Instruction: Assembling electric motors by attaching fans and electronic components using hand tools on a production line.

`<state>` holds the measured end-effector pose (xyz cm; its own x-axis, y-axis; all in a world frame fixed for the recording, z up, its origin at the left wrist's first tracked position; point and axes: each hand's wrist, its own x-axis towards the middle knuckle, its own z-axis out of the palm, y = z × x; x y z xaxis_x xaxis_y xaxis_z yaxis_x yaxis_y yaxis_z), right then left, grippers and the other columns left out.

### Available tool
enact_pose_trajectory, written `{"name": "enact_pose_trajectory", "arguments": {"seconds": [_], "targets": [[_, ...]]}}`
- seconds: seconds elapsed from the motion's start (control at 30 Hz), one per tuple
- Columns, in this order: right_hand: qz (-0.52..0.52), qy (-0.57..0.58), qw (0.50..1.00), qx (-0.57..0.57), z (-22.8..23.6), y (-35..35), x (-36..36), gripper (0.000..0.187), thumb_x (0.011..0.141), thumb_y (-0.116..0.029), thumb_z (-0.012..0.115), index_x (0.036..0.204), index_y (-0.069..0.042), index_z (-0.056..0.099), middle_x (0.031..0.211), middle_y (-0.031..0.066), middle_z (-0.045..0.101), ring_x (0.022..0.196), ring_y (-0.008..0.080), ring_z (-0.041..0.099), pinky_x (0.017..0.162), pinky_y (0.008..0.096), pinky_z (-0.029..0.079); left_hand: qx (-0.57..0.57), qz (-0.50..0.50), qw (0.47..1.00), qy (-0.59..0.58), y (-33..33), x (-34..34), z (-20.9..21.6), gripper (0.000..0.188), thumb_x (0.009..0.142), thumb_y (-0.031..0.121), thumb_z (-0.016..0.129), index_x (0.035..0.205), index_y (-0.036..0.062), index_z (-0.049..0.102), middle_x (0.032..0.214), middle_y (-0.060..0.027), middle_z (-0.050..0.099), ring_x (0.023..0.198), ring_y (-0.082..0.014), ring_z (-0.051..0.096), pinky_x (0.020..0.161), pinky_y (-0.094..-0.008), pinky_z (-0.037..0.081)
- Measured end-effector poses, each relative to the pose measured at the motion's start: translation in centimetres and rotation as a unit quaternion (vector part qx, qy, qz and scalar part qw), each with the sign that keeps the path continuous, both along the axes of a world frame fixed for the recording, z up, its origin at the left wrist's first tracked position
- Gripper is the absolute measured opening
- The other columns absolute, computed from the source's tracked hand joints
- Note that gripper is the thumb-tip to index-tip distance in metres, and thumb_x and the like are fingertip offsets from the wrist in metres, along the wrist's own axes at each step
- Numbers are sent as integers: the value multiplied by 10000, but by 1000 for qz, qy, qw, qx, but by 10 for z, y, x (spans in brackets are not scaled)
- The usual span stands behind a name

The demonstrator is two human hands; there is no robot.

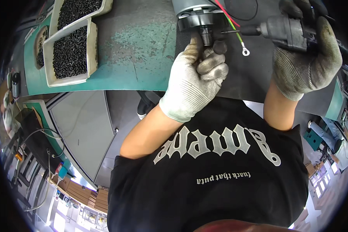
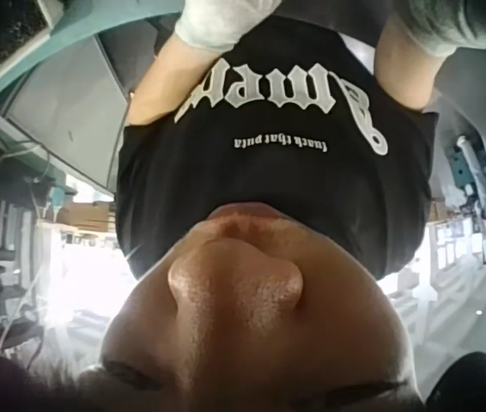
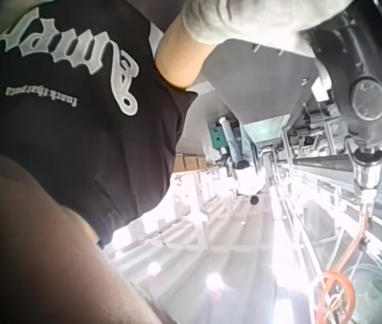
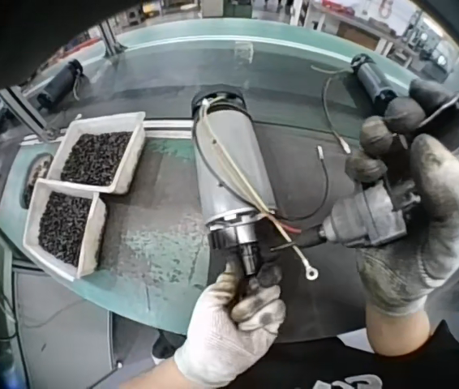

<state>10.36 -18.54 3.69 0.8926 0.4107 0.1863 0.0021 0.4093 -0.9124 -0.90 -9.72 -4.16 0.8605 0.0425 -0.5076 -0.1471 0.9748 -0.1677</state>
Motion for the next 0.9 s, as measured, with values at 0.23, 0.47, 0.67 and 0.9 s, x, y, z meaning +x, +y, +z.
{"name": "enact_pose_trajectory", "arguments": {"seconds": [0.23, 0.47, 0.67, 0.9], "targets": [[-39, -19, 999, -16, -2, 15, -7, 528, 847, -124, 636, 1322, -54, 419, 1141, 59, 519, 994, 201, 524, 811, 348, 460, -66, -18, 996, -48, 2, -10, -19, 313, 1038, 343, 436, 1011, 40, 508, 786, -27, 494, 495, -39, 294, 467, -197, 285], [-90, -37, 995, -27, 1, 23, -16, 522, 859, -125, 639, 1328, -69, 415, 1118, 42, 520, 976, 187, 518, 786, 336, 466, -91, -42, 990, -95, 3, -9, -22, 361, 1026, 372, 451, 1115, 34, 539, 826, -33, 533, 499, -29, 297, 481, -190, 287], [-123, -55, 990, -35, 2, 26, -18, 518, 870, -126, 641, 1332, -82, 411, 1098, 27, 521, 962, 175, 513, 765, 326, 471, 35, -32, 996, -71, -1, -6, -19, 342, 1026, 369, 455, 1131, 57, 549, 882, -19, 558, 512, -31, 298, 504, -197, 295], [-125, -62, 990, -29, 1, 25, -15, 452, 877, -118, 633, 1285, -72, 444, 1079, 68, 540, 943, 193, 526, 755, 299, 479, 57, -31, 997, -34, -5, -4, -12, 349, 1015, 357, 482, 1133, 30, 519, 876, -38, 537, 502, -27, 295, 494, -181, 305]]}}
